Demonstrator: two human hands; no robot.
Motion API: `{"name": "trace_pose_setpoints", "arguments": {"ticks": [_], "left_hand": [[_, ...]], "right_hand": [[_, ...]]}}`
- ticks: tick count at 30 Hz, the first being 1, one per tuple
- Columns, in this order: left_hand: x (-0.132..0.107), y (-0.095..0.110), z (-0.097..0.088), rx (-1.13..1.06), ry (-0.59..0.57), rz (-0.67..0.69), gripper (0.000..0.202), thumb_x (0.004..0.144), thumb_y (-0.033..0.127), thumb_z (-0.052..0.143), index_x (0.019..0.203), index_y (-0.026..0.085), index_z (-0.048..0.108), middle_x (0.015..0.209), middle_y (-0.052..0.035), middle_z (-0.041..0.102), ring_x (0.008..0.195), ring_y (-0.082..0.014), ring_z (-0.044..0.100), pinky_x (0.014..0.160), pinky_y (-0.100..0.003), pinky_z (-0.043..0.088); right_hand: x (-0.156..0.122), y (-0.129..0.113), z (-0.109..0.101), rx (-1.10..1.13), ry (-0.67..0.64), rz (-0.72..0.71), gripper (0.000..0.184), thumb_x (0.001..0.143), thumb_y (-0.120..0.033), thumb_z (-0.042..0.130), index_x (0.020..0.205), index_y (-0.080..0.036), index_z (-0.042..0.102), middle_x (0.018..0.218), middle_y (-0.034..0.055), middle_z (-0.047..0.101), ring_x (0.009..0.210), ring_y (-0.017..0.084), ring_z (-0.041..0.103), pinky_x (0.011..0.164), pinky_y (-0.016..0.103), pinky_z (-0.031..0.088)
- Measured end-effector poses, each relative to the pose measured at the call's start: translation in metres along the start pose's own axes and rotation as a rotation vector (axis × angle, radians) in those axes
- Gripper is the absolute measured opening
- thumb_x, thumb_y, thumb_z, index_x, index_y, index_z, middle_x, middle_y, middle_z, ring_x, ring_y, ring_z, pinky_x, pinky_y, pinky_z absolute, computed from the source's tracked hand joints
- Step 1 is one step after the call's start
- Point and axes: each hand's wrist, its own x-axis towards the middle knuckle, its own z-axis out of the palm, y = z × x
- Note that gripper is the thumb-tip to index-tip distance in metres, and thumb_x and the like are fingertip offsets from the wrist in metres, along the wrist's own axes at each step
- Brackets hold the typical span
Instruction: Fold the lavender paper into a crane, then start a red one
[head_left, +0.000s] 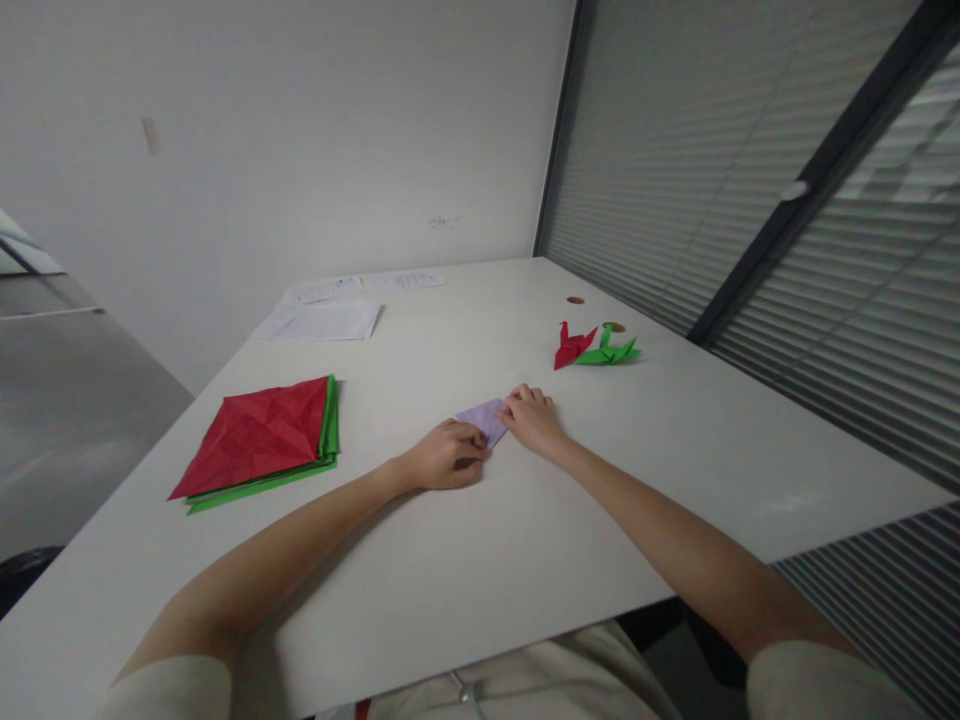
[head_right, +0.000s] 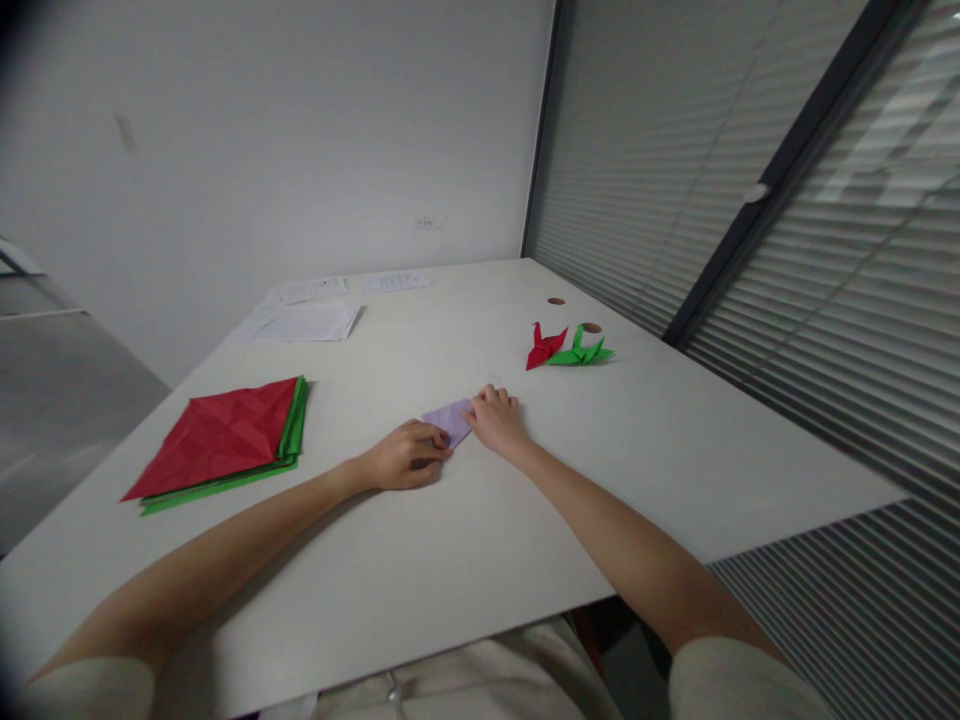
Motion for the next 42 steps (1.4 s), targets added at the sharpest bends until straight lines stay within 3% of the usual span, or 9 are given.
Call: {"name": "trace_pose_setpoints", "arguments": {"ticks": [5,10,19,22,26,31,36,42], "left_hand": [[0.0014,0.0011,-0.0041,0.021,-0.057,0.017,0.025,0.084,0.024,0.052,0.102,0.018,0.069,0.102,-0.0098,0.064,0.099,-0.0202,0.059,0.093,-0.035,0.043],[0.0019,-0.0007,-0.0049,0.002,-0.035,0.03,0.024,0.082,0.022,0.055,0.101,0.017,0.069,0.127,-0.0131,0.056,0.114,-0.0232,0.054,0.098,-0.036,0.04],[0.0031,0.0035,-0.0055,0.027,-0.092,-0.019,0.024,0.078,0.022,0.055,0.1,0.017,0.064,0.115,-0.0108,0.063,0.106,-0.0231,0.057,0.094,-0.036,0.04],[0.0026,0.0048,-0.0062,0.015,-0.098,-0.047,0.035,0.077,0.022,0.054,0.111,0.017,0.059,0.115,-0.0107,0.062,0.106,-0.0229,0.056,0.095,-0.036,0.039],[0.0028,0.0047,-0.0063,0.039,-0.103,-0.061,0.052,0.079,0.028,0.055,0.129,0.017,0.049,0.119,-0.0122,0.06,0.109,-0.0252,0.055,0.096,-0.038,0.038],[0.0045,0.0043,-0.0053,0.073,-0.129,-0.04,0.044,0.08,0.031,0.055,0.123,0.02,0.057,0.124,-0.012,0.057,0.113,-0.027,0.052,0.097,-0.039,0.038],[0.0034,0.0025,-0.0029,0.043,-0.119,0.008,0.046,0.08,0.027,0.055,0.125,0.018,0.054,0.139,-0.0138,0.049,0.126,-0.0277,0.046,0.104,-0.041,0.033],[0.0017,0.0045,-0.0026,0.034,-0.117,0.002,0.047,0.082,0.029,0.053,0.127,0.017,0.048,0.14,-0.015,0.048,0.126,-0.0251,0.049,0.105,-0.042,0.034]], "right_hand": [[-0.0005,0.0005,0.0007,-0.003,-0.003,-0.001,0.033,0.094,-0.044,0.041,0.094,-0.021,0.065,0.116,0.0106,0.054,0.104,0.026,0.047,0.084,0.038,0.036],[-0.0005,0.001,0.0026,-0.003,0.014,-0.002,0.031,0.092,-0.044,0.045,0.097,-0.021,0.065,0.118,0.0104,0.053,0.104,0.027,0.046,0.084,0.039,0.037],[-0.0003,0.0006,0.0012,-0.009,0.016,0.003,0.03,0.092,-0.043,0.046,0.096,-0.021,0.066,0.116,0.0101,0.055,0.105,0.027,0.047,0.084,0.039,0.037],[-0.0009,0.0003,0.0008,-0.007,0.017,-0.006,0.031,0.092,-0.043,0.045,0.097,-0.021,0.065,0.117,0.0103,0.054,0.105,0.027,0.047,0.084,0.039,0.037],[-0.001,-0.0005,0.0004,-0.008,0.022,-0.005,0.031,0.092,-0.044,0.045,0.096,-0.021,0.065,0.116,0.0103,0.055,0.104,0.027,0.047,0.083,0.039,0.037],[-0.0007,-0.0012,-0.0001,-0.013,0.01,0.007,0.031,0.092,-0.044,0.045,0.097,-0.021,0.065,0.117,0.0111,0.054,0.105,0.028,0.047,0.084,0.039,0.037],[-0.001,-0.0016,-0.0014,-0.002,0.006,0.009,0.031,0.092,-0.044,0.046,0.096,-0.021,0.066,0.118,0.0105,0.054,0.105,0.027,0.047,0.084,0.039,0.037],[-0.0005,-0.0015,-0.0001,0.003,0.011,0.013,0.03,0.091,-0.044,0.047,0.096,-0.021,0.066,0.117,0.0101,0.054,0.105,0.028,0.047,0.084,0.039,0.037]]}}
